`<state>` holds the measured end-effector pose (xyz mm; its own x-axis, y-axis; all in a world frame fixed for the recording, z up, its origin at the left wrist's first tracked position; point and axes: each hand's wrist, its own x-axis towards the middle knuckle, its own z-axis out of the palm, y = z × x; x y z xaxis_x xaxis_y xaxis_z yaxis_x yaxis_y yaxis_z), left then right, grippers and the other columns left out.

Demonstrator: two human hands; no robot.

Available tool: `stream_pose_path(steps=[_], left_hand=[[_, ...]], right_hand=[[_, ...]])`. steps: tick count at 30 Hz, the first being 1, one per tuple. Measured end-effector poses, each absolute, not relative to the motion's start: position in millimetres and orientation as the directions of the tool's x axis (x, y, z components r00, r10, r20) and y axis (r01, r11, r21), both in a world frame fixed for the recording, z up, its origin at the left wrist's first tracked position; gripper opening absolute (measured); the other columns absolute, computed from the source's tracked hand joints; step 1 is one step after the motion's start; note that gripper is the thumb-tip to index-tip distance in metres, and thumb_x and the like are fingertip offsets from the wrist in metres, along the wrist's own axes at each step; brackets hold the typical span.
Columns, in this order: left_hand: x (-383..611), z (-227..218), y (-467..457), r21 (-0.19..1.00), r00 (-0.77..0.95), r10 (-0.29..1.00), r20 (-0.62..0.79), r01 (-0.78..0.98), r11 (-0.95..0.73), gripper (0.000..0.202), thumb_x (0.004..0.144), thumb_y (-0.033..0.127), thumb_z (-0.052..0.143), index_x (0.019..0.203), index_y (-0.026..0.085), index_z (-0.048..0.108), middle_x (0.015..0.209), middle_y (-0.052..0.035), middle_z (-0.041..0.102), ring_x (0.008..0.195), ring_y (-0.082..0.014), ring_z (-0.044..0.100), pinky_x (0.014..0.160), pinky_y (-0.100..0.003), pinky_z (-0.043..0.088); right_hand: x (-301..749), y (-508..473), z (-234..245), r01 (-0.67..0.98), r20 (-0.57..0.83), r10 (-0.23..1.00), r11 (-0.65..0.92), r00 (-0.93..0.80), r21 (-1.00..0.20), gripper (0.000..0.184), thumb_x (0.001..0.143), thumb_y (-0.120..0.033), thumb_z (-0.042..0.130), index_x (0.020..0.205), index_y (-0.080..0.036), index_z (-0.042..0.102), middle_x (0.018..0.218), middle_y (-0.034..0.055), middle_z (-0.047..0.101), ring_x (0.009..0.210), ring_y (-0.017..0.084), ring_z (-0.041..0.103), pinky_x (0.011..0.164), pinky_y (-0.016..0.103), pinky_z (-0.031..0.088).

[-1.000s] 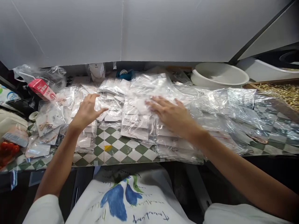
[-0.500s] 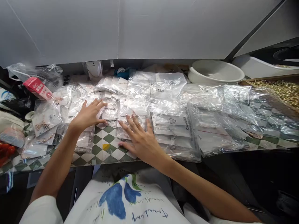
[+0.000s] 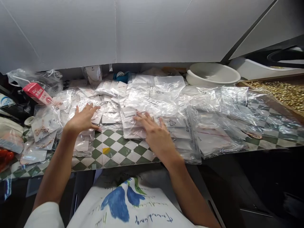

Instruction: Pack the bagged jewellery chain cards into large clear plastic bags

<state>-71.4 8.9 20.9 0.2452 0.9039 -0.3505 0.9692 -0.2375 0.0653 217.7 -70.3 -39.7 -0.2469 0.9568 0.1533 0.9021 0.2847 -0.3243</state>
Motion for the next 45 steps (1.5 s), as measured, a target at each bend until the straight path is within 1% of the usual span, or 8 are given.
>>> stream_pose_path(steps=[7,14,20,25,33,39,42,45], left_hand=[[-79,31,8,0.056,0.172,0.954,-0.245,0.985,-0.164,0.063,0.091,0.040,0.069,0.150,0.026,0.053,0.162,-0.0120,0.052,0.150,-0.0379,0.048,0.127,-0.066,0.026],[-81,47,6,0.100,-0.013,0.995,0.096,0.995,0.003,0.055,0.102,0.025,0.032,0.151,0.022,0.057,0.129,-0.0184,0.073,0.120,-0.0426,0.070,0.102,-0.055,0.055],[-78,50,4,0.255,0.006,0.959,0.285,0.963,-0.081,0.062,0.099,0.016,0.031,0.156,0.028,0.054,0.145,-0.0079,0.068,0.133,-0.0319,0.064,0.118,-0.045,0.047],[-75,49,3,0.258,-0.036,0.961,0.275,0.965,-0.038,0.061,0.101,0.022,0.030,0.158,0.029,0.052,0.139,-0.0079,0.071,0.127,-0.0331,0.066,0.113,-0.046,0.050],[-75,37,9,0.213,-0.197,0.966,0.168,0.964,0.160,0.057,0.096,0.021,0.036,0.145,0.025,0.065,0.126,-0.0147,0.075,0.129,-0.0434,0.064,0.112,-0.063,0.048],[-87,32,6,0.184,-0.166,0.979,0.117,0.972,0.143,0.072,0.100,0.048,0.056,0.166,0.030,0.032,0.164,-0.0150,0.049,0.156,-0.0444,0.038,0.129,-0.076,0.000],[-80,31,9,0.272,0.101,0.995,0.006,0.957,-0.099,0.106,0.092,0.069,0.065,0.170,0.020,0.012,0.176,-0.0202,0.022,0.163,-0.0424,0.023,0.132,-0.067,0.010],[-68,21,17,0.345,0.301,0.948,0.103,0.883,-0.317,0.082,0.105,0.064,0.045,0.169,0.021,0.017,0.175,-0.0145,0.028,0.162,-0.0309,0.030,0.131,-0.048,0.028]], right_hand=[[228,-77,-25,0.966,0.203,0.977,0.117,-0.070,-0.229,0.050,0.106,-0.018,0.034,0.150,-0.016,0.059,0.154,0.0172,0.058,0.147,0.039,0.051,0.121,0.077,0.033],[187,-73,28,0.798,0.144,0.829,0.560,-0.541,-0.223,0.045,0.108,-0.021,0.044,0.151,-0.013,0.057,0.149,0.0145,0.063,0.143,0.032,0.057,0.124,0.063,0.040],[138,-17,-14,0.615,0.075,0.648,0.749,-0.758,-0.247,0.072,0.106,-0.037,0.059,0.170,-0.026,0.025,0.174,0.0151,0.024,0.161,0.037,0.027,0.125,0.069,0.032],[132,5,-40,0.713,0.152,0.719,0.694,-0.678,-0.105,0.054,0.109,-0.022,0.046,0.160,-0.004,0.043,0.161,0.0253,0.047,0.154,0.036,0.041,0.128,0.059,0.032],[145,1,-25,0.808,0.225,0.826,0.558,-0.517,-0.190,0.068,0.091,0.013,0.031,0.150,-0.009,0.056,0.139,0.0168,0.067,0.123,0.029,0.065,0.097,0.044,0.060],[162,5,-10,0.852,0.341,0.895,0.401,-0.287,-0.336,0.057,0.093,0.009,0.040,0.142,-0.007,0.064,0.127,0.0151,0.073,0.104,0.025,0.071,0.081,0.036,0.062],[167,7,-9,0.857,0.388,0.904,0.337,-0.179,-0.389,0.055,0.093,0.004,0.047,0.142,-0.010,0.066,0.123,0.0130,0.075,0.090,0.023,0.073,0.074,0.036,0.061],[171,11,-12,0.848,0.435,0.892,0.324,-0.126,-0.418,0.051,0.094,0.000,0.047,0.138,-0.012,0.070,0.115,0.0113,0.078,0.087,0.023,0.074,0.074,0.037,0.061]])
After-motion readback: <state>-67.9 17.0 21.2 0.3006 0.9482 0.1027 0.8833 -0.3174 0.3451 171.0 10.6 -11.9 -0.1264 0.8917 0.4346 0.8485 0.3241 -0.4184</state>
